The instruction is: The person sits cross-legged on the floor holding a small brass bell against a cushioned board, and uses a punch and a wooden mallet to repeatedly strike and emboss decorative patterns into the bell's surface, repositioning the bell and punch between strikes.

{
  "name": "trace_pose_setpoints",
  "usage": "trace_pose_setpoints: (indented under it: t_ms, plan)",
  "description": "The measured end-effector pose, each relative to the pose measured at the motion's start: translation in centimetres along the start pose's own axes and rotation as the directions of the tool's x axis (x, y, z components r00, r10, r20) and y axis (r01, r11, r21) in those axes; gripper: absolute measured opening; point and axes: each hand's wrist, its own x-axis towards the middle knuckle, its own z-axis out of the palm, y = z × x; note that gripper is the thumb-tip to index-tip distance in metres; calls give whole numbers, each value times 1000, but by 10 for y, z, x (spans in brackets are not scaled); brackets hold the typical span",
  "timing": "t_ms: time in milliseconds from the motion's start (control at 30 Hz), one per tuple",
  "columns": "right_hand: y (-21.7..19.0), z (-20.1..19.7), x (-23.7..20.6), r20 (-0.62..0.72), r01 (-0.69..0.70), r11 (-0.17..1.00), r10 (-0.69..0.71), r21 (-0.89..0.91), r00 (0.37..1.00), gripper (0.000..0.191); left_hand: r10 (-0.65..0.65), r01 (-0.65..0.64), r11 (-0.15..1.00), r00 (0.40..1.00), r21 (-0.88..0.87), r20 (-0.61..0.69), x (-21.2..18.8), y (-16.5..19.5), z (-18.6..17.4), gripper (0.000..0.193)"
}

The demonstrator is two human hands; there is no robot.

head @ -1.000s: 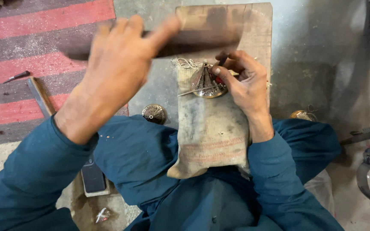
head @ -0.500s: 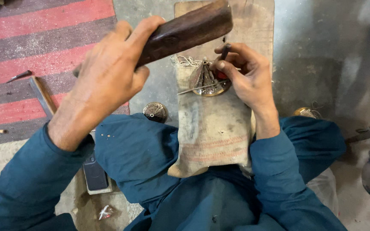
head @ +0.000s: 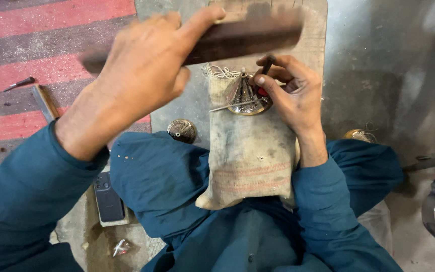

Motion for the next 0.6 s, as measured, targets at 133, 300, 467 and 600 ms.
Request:
trace_pose_setpoints:
  t_ms: [133, 300, 467, 600]
  plan:
    - [1, -2, -1, 1, -4, 998, 4, -59, 1000, 30, 46, -28, 946, 998, 323, -50, -1, 4, 0, 67]
    - [3, -3, 0, 25, 28, 995, -25, -99, 999, 29, 36, -22, 976, 997, 219, -61, -3, 2, -2, 67]
    - [3, -2, -2, -5, -33, 997, 32, -69, 999, 32, -16, 19, 998, 999, 68, -43, -6, 0, -1, 70]
    - [2, -3, -1, -8, -23, 1000, 23, 4, 1000, 32, -19, 21, 999, 999, 46, -51, -4, -3, 0, 69]
